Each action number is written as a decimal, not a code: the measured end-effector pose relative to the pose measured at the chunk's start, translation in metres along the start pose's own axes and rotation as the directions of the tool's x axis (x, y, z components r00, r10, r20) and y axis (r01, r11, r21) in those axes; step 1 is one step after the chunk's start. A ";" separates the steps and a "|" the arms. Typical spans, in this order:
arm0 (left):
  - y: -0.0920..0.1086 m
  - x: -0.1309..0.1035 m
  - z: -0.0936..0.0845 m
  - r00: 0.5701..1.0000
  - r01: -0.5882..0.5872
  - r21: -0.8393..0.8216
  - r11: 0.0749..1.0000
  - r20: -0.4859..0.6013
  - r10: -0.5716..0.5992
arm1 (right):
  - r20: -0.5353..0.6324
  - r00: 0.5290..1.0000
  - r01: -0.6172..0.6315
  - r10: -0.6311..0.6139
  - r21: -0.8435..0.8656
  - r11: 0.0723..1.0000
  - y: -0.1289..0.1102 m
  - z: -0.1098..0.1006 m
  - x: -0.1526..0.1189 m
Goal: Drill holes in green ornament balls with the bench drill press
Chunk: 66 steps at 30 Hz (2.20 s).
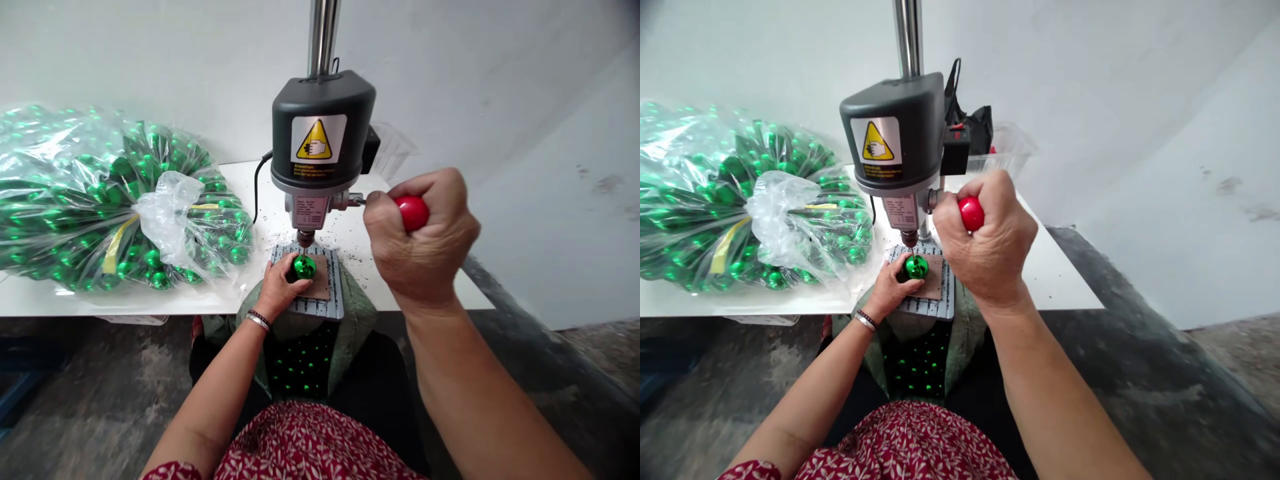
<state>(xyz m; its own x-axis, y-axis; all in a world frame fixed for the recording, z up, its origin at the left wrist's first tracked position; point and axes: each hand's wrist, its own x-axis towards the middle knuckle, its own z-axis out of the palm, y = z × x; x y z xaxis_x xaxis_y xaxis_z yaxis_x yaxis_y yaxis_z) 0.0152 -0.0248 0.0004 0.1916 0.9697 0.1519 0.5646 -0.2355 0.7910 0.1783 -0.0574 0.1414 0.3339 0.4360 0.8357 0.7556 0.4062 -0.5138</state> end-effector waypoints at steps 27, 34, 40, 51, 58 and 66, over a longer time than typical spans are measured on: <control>-0.009 0.001 0.002 0.999 -0.006 0.001 1.000 0.045 0.006 | -0.140 0.964 0.211 -0.228 -0.124 0.969 0.021 0.008 -0.048; -0.006 0.001 0.000 0.999 -0.007 0.000 1.000 0.033 0.007 | -0.104 0.967 0.227 -0.231 -0.044 0.973 0.028 0.008 -0.062; -0.003 -0.001 0.000 1.000 -0.025 0.010 1.000 0.005 0.025 | -0.099 0.994 0.051 -0.047 0.037 0.998 0.001 0.010 0.000; 0.004 -0.059 -0.031 0.967 -0.198 -0.097 0.975 0.144 0.211 | 0.143 0.932 -0.333 0.334 -0.033 0.942 -0.022 0.016 0.062; -0.004 -0.078 -0.054 0.980 -0.181 -0.077 0.980 0.068 0.186 | 0.139 0.944 -0.304 0.300 0.005 0.953 -0.017 0.018 0.061; -0.046 -0.040 -0.094 0.665 0.201 0.067 0.977 -0.742 -0.086 | 0.063 0.970 -0.237 0.235 0.036 0.971 -0.011 0.019 0.059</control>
<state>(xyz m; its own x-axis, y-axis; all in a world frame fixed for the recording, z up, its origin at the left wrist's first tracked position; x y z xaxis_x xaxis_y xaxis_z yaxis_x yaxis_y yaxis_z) -0.0943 -0.0465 0.0135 -0.5169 0.7135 0.4729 0.6444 -0.0394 0.7637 0.1788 -0.0208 0.1923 0.4658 0.5690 0.6777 0.6340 0.3198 -0.7041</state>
